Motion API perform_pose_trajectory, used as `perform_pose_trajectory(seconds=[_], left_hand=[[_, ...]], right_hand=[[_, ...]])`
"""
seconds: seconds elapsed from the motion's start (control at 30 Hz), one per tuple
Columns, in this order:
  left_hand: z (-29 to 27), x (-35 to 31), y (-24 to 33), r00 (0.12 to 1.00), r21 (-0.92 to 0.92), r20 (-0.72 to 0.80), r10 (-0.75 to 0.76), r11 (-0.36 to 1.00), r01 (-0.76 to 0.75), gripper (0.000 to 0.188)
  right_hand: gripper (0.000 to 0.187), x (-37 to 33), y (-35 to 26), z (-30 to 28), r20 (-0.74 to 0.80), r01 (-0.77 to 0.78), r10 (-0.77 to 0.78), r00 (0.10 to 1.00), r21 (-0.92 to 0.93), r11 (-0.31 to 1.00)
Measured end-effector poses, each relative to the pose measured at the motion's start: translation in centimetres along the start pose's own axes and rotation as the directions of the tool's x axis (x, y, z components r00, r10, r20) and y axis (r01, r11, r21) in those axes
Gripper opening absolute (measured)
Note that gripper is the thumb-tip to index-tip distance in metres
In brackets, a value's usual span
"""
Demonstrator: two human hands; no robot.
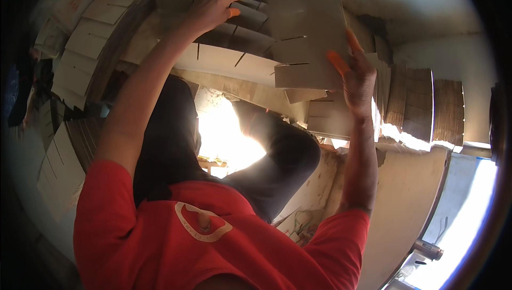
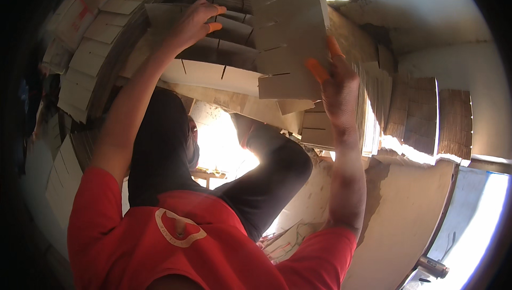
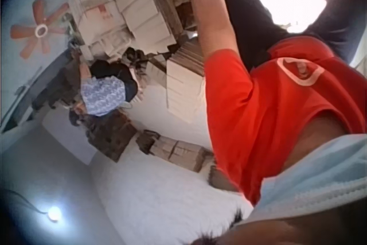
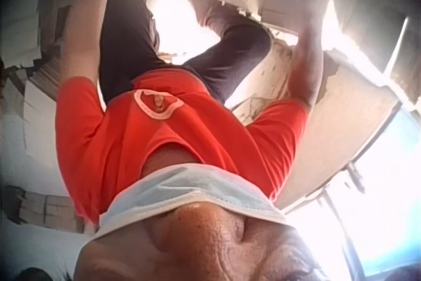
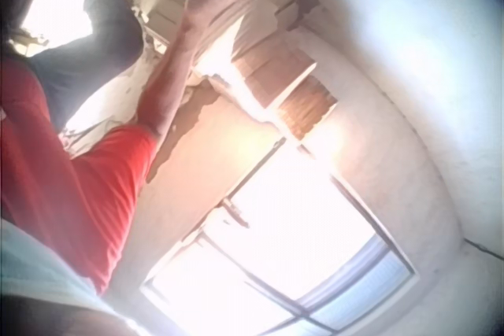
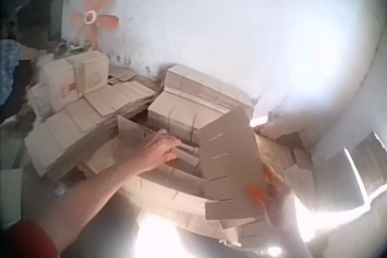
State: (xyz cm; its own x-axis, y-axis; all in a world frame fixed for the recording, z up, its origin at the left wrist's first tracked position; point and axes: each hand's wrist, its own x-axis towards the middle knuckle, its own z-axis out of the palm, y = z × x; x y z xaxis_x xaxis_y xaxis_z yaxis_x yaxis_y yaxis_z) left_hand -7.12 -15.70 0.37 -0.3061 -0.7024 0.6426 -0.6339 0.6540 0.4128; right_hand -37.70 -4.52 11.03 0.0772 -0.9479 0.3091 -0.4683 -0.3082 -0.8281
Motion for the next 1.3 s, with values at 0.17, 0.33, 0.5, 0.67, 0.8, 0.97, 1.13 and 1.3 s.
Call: perform_pose_trajectory(seconds=[0.17, 0.33, 0.5, 0.67, 0.8, 0.97, 1.13, 1.3], left_hand=[[0.2, 0.3, -0.2, 0.979, 0.363, 0.176, -0.103, 0.931, 0.033, 0.025], [-0.3, -0.2, 0.3, 0.975, 0.322, 0.202, -0.092, 0.947, 0.023, 0.013], [-0.1, -0.1, 0.4, 0.968, 0.307, 0.219, -0.121, 0.951, 0.049, 0.011], [-0.2, -0.1, 0.5, 0.963, 0.301, 0.236, -0.13, 0.952, 0.055, 0.008], [-0.2, -0.2, 0.4, 0.968, 0.303, 0.217, -0.123, 0.952, 0.053, 0.006], [0.0, -0.2, 0.2, 0.974, 0.275, 0.206, -0.092, 0.961, 0.032, 0.006], [-0.2, -0.1, 0.6, 0.963, 0.306, 0.23, -0.137, 0.95, 0.063, 0.01], [-1.0, -1.3, 1.1, 0.999, 0.126, -0.024, 0.039, 0.991, -0.036, 0.027]], right_hand=[[0.055, 0.0, 0.7, -1.0, 0.035, -0.019, 0.026, 0.999, -0.189, 0.982], [0.06, -0.6, -1.3, -1.0, 0.05, -0.175, 0.18, 0.982, -0.098, 0.98], [0.058, -0.6, 0.7, -1.0, 0.103, -0.03, 0.037, 0.994, -0.076, 0.997], [0.057, -0.5, -0.6, 0.5, 0.215, -0.215, 0.212, 0.953, -0.013, 0.977], [0.063, 0.4, -0.4, 2.0, 0.317, -0.256, 0.294, 0.902, -0.156, 0.954], [0.079, 0.4, 0.0, 3.6, 0.475, -0.136, 0.296, 0.829, -0.342, 0.93], [0.086, -0.7, 3.5, 5.4, 0.638, 0.217, 0.183, 0.748, -0.496, 0.841], [0.07, -1.7, 2.9, 6.2, 0.527, 0.28, 0.124, 0.841, -0.62, 0.733]])
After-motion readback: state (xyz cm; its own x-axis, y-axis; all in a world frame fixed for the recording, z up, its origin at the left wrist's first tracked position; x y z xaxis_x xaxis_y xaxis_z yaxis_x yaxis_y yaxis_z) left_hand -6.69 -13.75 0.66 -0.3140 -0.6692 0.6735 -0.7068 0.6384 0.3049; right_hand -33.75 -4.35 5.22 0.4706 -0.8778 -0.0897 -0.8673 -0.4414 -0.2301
